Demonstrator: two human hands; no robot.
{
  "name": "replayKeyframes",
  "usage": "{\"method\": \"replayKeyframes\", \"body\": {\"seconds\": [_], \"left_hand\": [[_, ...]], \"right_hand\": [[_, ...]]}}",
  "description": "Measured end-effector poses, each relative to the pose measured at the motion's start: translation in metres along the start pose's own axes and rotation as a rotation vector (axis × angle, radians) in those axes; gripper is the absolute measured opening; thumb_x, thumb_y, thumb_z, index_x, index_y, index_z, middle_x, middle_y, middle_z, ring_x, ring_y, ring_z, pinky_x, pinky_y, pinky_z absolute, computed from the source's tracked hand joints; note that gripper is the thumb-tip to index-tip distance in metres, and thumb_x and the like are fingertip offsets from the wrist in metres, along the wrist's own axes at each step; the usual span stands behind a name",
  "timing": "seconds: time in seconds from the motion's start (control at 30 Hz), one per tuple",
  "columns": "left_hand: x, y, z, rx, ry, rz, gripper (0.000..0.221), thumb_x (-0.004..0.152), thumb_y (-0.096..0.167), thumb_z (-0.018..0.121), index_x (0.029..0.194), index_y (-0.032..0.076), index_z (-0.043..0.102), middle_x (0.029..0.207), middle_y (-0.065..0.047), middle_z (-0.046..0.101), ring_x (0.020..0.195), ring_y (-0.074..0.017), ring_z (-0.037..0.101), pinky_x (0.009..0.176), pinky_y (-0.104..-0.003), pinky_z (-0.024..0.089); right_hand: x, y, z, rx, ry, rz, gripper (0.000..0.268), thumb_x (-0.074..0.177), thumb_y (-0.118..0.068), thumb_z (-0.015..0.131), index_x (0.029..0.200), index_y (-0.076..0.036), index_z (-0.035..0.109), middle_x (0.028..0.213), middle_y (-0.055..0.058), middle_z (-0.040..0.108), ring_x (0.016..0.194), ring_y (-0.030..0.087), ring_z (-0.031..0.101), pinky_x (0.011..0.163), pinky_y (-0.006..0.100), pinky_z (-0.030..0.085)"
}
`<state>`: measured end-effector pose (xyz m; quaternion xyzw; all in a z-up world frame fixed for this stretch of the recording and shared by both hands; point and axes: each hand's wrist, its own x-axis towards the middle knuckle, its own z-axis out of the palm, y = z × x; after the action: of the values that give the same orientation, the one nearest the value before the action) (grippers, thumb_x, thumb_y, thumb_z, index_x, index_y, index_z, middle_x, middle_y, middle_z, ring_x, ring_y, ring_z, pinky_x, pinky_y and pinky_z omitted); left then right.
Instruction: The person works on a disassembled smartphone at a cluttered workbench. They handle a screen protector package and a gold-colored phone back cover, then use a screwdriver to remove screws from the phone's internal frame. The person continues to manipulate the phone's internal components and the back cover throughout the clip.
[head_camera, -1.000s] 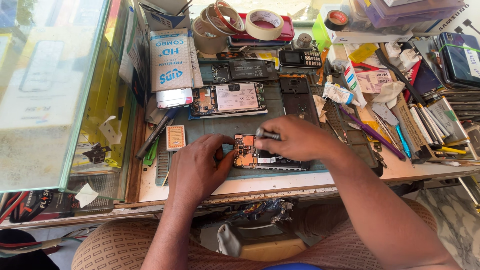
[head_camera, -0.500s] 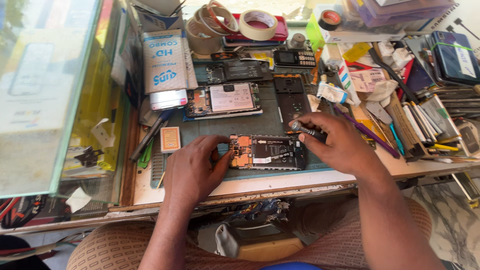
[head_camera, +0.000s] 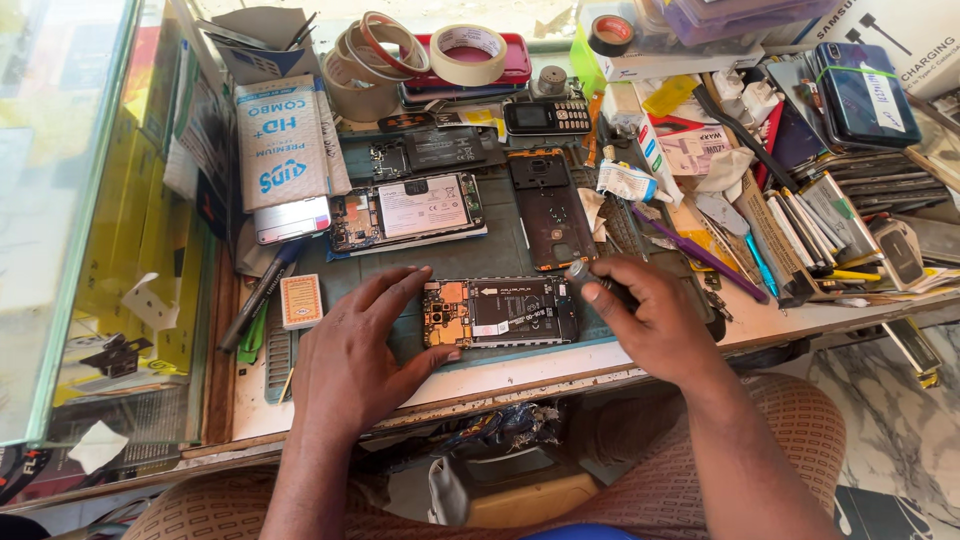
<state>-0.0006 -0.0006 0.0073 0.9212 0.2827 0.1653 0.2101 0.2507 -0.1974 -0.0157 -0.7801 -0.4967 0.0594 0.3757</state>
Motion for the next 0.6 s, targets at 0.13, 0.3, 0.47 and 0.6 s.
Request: {"method": "replayKeyframes", "body": {"seconds": [0.13,0.3,0.47,0.6], "left_hand": [[0.001,0.002,0.001,0.024,-0.017,0.001,0.09,0.065,0.061,0.083,0.145,0.027,0.059,0.146,-0.001,0.06,0.121,-0.0292,0.061,0.087,-0.045,0.054],[0.001,0.0,0.002,0.036,-0.045,-0.009,0.085,0.067,0.059,0.082,0.143,0.027,0.061,0.145,0.002,0.061,0.123,-0.0279,0.06,0.091,-0.044,0.053],[0.002,0.0,0.004,0.041,-0.056,-0.02,0.08,0.068,0.06,0.082,0.138,0.025,0.065,0.144,0.002,0.062,0.123,-0.0265,0.06,0.094,-0.043,0.052],[0.001,0.0,0.004,0.031,-0.047,-0.021,0.079,0.068,0.061,0.082,0.137,0.025,0.066,0.143,0.002,0.062,0.123,-0.0261,0.061,0.093,-0.043,0.052]], "right_hand": [[-0.003,-0.008,-0.002,0.065,-0.097,0.009,0.026,0.093,-0.022,0.074,0.112,-0.003,0.073,0.099,0.009,0.078,0.085,0.016,0.073,0.072,0.032,0.056],[0.001,-0.021,-0.006,0.071,-0.187,-0.012,0.033,0.087,-0.021,0.076,0.119,-0.014,0.075,0.104,0.007,0.081,0.084,0.015,0.077,0.061,0.032,0.059],[0.009,-0.036,0.002,-0.119,-0.388,0.013,0.043,0.084,-0.032,0.08,0.126,-0.028,0.075,0.078,0.006,0.077,0.066,0.02,0.073,0.062,0.035,0.057],[0.014,-0.044,0.009,-0.166,-0.369,-0.15,0.039,0.08,-0.037,0.081,0.117,-0.025,0.078,0.088,0.005,0.079,0.075,0.026,0.075,0.063,0.04,0.056]]}}
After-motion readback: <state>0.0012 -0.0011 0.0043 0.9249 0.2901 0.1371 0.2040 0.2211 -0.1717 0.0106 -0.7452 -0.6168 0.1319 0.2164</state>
